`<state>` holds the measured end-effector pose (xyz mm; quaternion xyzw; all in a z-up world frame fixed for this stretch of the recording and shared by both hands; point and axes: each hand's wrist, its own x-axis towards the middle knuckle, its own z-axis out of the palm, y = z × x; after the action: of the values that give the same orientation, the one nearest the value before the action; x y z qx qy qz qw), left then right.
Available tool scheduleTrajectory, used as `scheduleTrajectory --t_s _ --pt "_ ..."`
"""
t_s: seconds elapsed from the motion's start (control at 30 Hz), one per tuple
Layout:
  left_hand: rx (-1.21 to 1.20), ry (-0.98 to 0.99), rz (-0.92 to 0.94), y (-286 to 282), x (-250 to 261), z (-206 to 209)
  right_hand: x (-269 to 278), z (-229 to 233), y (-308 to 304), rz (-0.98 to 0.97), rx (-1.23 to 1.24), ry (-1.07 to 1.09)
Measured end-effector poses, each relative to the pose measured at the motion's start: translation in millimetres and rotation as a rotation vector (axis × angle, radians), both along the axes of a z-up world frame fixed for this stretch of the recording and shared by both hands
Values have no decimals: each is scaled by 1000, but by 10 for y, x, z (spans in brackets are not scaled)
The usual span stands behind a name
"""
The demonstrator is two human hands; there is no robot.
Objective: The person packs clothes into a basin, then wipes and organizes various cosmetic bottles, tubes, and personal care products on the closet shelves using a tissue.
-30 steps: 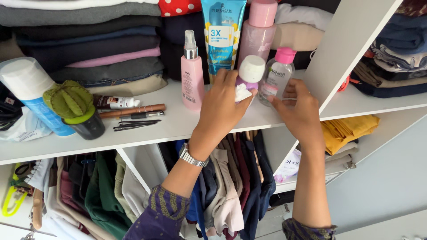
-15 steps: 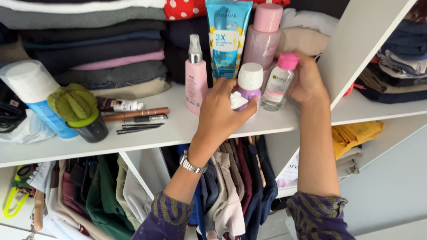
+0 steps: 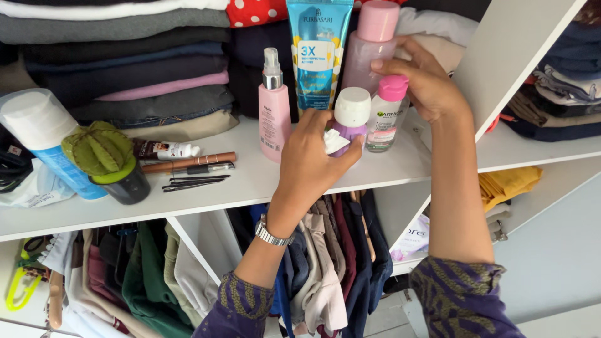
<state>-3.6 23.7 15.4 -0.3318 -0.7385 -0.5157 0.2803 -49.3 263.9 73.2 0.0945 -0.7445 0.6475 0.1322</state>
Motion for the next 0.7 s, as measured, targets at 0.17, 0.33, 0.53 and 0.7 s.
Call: scheduleTrajectory --t_s 0.17,0.33,0.53,0.7 --pt "9 48 -7 4 -5 0 43 -58 35 -164 -35 171" --pt "6 39 -12 9 -4 -12 -47 -123 -5 -167 57 270" --pt "24 49 -20 -4 3 -2 -48 -133 -104 -293 -5 302" --pt "27 54 -25 -3 -5 -16 -48 -137 -33 -236 -96 290"
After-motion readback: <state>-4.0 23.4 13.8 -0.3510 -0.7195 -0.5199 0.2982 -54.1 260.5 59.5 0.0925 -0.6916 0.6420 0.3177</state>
